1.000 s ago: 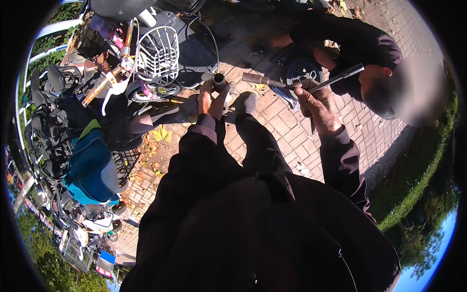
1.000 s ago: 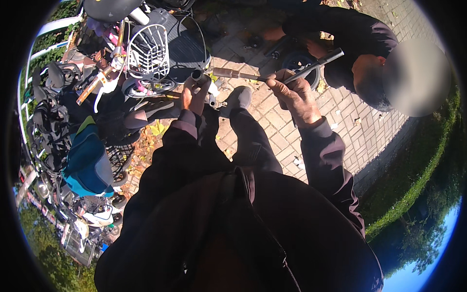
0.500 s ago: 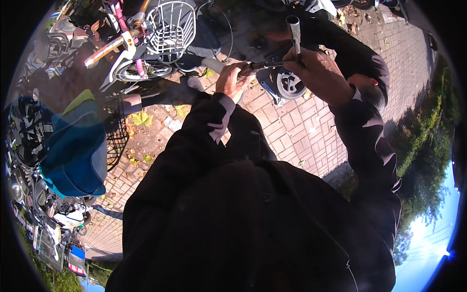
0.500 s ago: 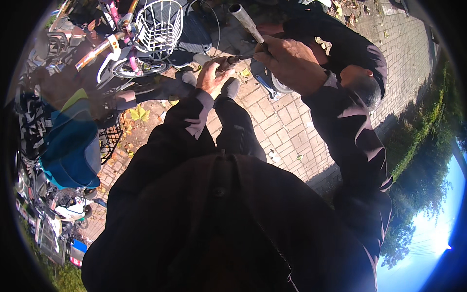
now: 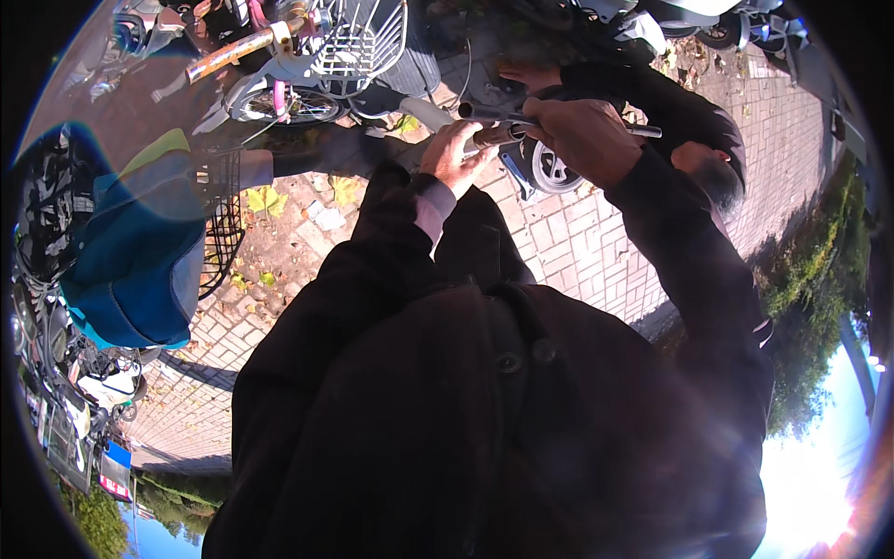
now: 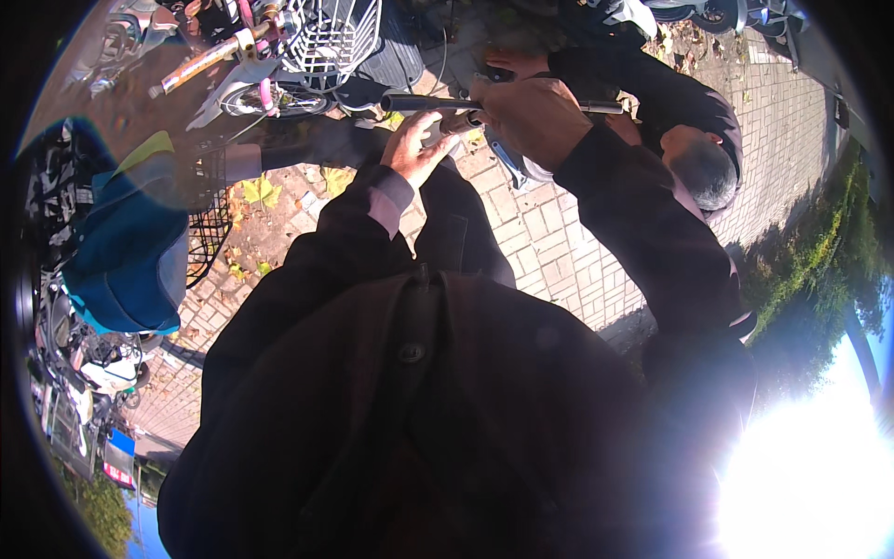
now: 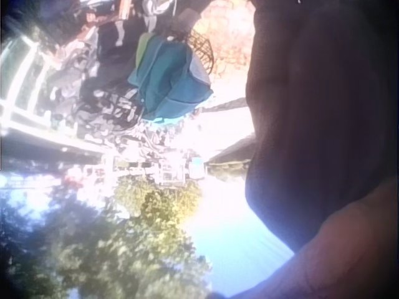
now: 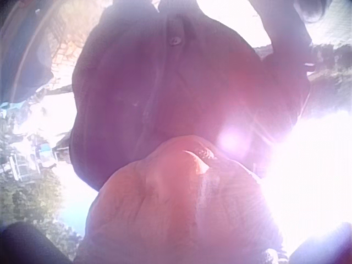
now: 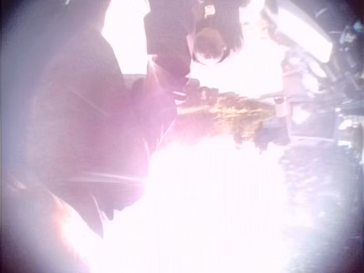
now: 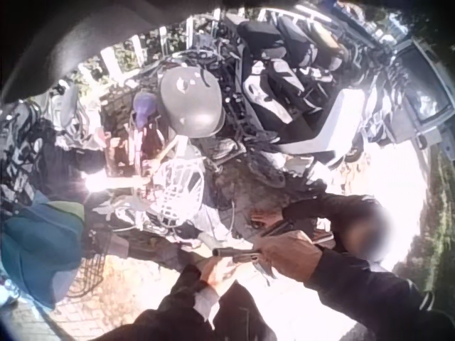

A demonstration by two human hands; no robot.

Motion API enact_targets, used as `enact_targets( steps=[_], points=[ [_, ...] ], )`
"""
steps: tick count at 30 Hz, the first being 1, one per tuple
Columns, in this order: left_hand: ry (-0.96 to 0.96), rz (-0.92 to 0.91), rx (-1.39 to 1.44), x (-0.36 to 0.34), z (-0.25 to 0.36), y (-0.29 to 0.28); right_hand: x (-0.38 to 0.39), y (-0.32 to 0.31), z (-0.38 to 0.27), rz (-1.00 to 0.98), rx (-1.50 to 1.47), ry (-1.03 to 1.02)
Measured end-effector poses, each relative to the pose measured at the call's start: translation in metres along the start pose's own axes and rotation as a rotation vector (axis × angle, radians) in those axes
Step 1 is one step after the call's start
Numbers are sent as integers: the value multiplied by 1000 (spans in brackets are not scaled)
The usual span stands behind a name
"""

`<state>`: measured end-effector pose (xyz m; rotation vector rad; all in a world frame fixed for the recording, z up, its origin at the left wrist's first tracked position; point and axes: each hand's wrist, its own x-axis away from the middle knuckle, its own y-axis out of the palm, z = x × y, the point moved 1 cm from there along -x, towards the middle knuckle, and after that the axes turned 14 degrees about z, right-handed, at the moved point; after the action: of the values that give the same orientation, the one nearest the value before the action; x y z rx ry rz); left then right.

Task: The person removes a white plastic cover from a scooter's front fork, then uses a wrench to loosen and remove a nut from the fork assembly. The person handles the cover, fork, and nut throughout the process.

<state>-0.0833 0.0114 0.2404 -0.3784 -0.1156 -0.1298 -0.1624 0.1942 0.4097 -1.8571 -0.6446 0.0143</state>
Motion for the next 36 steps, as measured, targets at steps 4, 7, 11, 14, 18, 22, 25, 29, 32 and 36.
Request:
enact_targets(
  steps=[4,7,11,14,18,22,25,29,32,36],
  points=[
    [-78,17,83,6,12,-5,3,-1,11,-57,-30,-38],
    [-17,75,169,5,28,-11,2,2,14,-11,-49,54],
    [89,151,136,1,48,-16,6,11,8,54,-108,78],
    [186,186,52,-7,60,-8,10,20,3,98,-207,118],
    [291,207,-9,-14,69,8,10,22,8,-89,-356,393],
    [238,134,-73,-20,67,10,10,-8,10,-138,-485,341],
    [218,120,-105,-23,64,7,18,-46,16,-263,-215,249],
    [265,110,-135,-25,63,8,9,-63,14,179,451,-522],
    [282,146,-132,-24,63,9,-13,-43,18,242,607,-776],
    [242,94,-137,-23,61,9,-19,-19,26,12,577,-643]
  ],
)
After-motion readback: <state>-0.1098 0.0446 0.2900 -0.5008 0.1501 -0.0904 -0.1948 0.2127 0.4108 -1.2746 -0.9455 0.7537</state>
